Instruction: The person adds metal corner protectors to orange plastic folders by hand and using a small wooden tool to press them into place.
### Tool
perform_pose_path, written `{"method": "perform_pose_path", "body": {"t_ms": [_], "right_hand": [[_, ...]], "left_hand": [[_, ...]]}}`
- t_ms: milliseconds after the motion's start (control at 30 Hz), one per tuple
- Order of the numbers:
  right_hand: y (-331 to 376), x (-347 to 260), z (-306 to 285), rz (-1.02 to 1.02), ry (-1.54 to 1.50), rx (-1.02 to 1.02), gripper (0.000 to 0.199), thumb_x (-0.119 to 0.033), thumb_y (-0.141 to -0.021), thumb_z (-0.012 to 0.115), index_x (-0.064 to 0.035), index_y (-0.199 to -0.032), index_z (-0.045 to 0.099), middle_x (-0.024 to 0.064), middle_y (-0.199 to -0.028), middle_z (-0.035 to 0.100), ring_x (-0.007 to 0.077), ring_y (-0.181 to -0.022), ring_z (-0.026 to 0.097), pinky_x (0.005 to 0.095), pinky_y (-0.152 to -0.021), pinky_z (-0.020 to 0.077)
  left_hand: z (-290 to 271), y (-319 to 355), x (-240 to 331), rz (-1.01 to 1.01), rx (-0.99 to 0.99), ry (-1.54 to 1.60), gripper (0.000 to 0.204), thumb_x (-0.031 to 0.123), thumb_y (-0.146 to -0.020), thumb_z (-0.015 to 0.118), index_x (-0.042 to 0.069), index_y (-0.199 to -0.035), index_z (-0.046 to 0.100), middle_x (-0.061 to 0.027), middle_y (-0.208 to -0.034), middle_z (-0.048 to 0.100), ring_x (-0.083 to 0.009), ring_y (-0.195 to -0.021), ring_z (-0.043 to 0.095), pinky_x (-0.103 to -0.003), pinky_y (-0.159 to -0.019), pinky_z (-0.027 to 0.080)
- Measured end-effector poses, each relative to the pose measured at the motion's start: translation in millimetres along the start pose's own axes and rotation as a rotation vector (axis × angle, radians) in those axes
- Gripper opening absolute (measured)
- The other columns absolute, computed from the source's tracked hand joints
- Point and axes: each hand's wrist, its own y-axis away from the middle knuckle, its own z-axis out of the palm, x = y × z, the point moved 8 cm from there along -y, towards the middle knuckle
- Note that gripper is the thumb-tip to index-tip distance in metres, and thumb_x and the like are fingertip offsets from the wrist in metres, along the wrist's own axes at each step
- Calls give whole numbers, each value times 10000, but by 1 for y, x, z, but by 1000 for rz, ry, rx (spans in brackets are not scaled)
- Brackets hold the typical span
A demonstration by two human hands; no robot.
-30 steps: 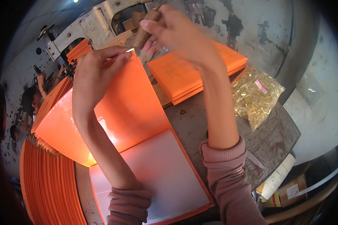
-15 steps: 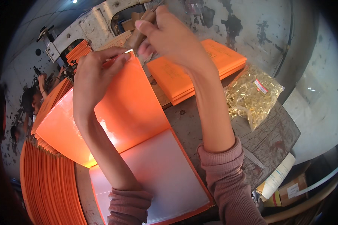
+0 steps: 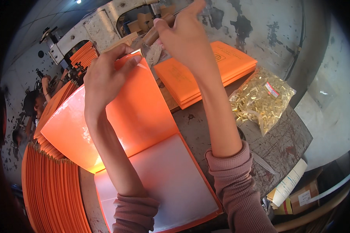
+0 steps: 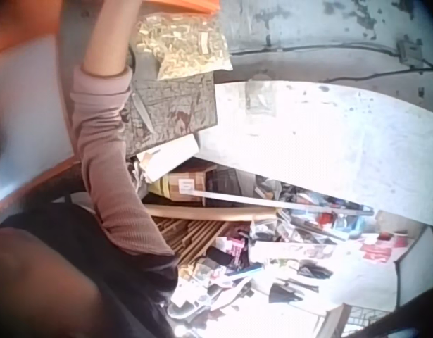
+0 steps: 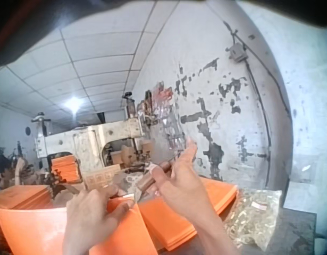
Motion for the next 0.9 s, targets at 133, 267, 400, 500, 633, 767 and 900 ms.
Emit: {"method": "perform_pose_path", "body": {"t_ms": [133, 267, 400, 500, 633, 767, 900], "right_hand": [[-4, -19, -1, -49, 106, 17, 188, -136, -884, 516, 6, -988, 449, 62, -742, 550, 106, -635, 537, 231, -569, 441], [-1, -13, 23, -90, -5, -217, 74, -98, -908, 470, -26, -890, 467, 28, -708, 501, 85, -605, 500, 227, -560, 428], [-9, -2, -2, -20, -21, -84, 54, -59, -888, 476, -22, -848, 480, 35, -711, 517, 81, -599, 493, 220, -543, 419], [-10, -1, -17, -88, 100, 66, 44, -36, -861, 491, -24, -819, 497, 12, -653, 512, 77, -579, 485, 217, -527, 414], [-6, -3, 10, -49, 35, -103, 88, -96, -831, 549, -20, -867, 523, 6, -627, 519, 68, -556, 479, 212, -490, 376], [-11, 0, -17, -117, -87, 237, 39, -48, -832, 521, -24, -801, 518, -12, -550, 519, 60, -494, 444, 215, -487, 371], [-10, 4, -22, -155, 75, 237, 89, -39, -826, 527, -29, -740, 507, 5, -542, 539, 55, -484, 470, 213, -487, 376]], "left_hand": [[2, -2, -1, -87, -57, 34, 150, 245, -727, 646, 122, -813, 650, -89, -614, 609, -294, -666, 599, -395, -605, 448], [-1, -1, -1, -90, -49, 10, 156, 241, -731, 642, 110, -815, 649, -98, -624, 611, -305, -669, 595, -396, -614, 445], [-1, 0, 1, -81, -53, 63, 160, 240, -733, 640, 104, -817, 648, -99, -630, 615, -304, -672, 599, -394, -621, 446], [-4, 2, 6, -13, 24, 7, 162, 240, -734, 640, 103, -819, 648, -96, -639, 621, -298, -680, 605, -390, -625, 450], [-1, 2, 0, -185, -170, 51, 164, 239, -735, 640, 105, -829, 647, -91, -676, 634, -293, -705, 610, -389, -632, 454], [1, 3, 3, -118, -116, 59, 161, 239, -739, 636, 111, -836, 648, -85, -700, 638, -289, -724, 604, -394, -638, 451], [-4, 3, 7, -60, -53, 8, 153, 238, -743, 632, 120, -839, 648, -78, -696, 633, -287, -741, 597, -399, -646, 447]]}}
